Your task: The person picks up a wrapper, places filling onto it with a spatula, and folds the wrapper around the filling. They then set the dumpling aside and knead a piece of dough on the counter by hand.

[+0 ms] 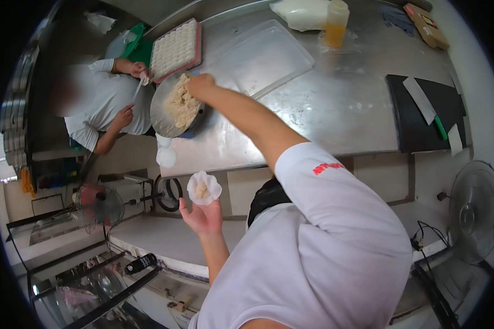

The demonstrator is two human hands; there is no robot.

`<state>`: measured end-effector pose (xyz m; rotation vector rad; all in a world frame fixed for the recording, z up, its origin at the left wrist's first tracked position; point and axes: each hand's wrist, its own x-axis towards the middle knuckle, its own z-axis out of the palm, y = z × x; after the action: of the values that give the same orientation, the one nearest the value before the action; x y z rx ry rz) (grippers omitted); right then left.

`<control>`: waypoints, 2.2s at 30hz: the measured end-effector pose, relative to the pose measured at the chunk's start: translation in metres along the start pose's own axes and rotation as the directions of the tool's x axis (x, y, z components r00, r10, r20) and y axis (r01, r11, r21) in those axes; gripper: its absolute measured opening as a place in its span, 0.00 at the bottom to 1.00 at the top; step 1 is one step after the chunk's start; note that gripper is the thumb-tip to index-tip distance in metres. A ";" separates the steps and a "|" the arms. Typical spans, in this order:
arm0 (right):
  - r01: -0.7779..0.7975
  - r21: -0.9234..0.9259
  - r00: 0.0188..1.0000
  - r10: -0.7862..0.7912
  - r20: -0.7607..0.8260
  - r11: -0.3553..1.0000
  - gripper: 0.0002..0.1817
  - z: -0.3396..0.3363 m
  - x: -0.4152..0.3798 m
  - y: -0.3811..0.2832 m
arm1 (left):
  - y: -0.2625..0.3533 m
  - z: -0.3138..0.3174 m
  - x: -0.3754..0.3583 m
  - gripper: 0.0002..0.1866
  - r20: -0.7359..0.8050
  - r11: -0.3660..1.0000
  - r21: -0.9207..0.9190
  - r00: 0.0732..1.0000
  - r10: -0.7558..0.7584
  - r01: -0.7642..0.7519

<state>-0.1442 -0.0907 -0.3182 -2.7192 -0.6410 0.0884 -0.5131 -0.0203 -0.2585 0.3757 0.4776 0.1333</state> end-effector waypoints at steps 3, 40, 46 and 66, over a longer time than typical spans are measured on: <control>-0.123 0.175 0.990 0.109 0.087 0.977 0.15 -0.004 -0.018 0.033 | 0.004 -0.001 0.006 0.35 0.002 1.000 -0.016 1.000 0.001 -0.001; -0.105 0.464 0.994 0.082 0.070 0.880 0.09 0.026 -0.032 0.065 | 0.005 0.001 0.052 0.33 -0.039 0.989 0.007 0.988 -0.149 0.150; -0.135 0.435 0.991 0.123 0.056 0.890 0.08 0.013 -0.049 0.063 | 0.005 0.001 0.053 0.33 -0.050 0.989 0.013 0.988 -0.146 0.147; 0.542 -0.311 0.817 -0.576 -0.026 0.781 0.06 -0.027 -0.046 -0.023 | 0.009 -0.082 0.138 0.31 -0.151 0.993 0.115 0.988 0.019 -0.002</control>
<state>-0.1913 -0.1000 -0.2859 -2.6345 -1.5009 -0.3427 -0.4308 0.0437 -0.3805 0.4826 0.6353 0.1460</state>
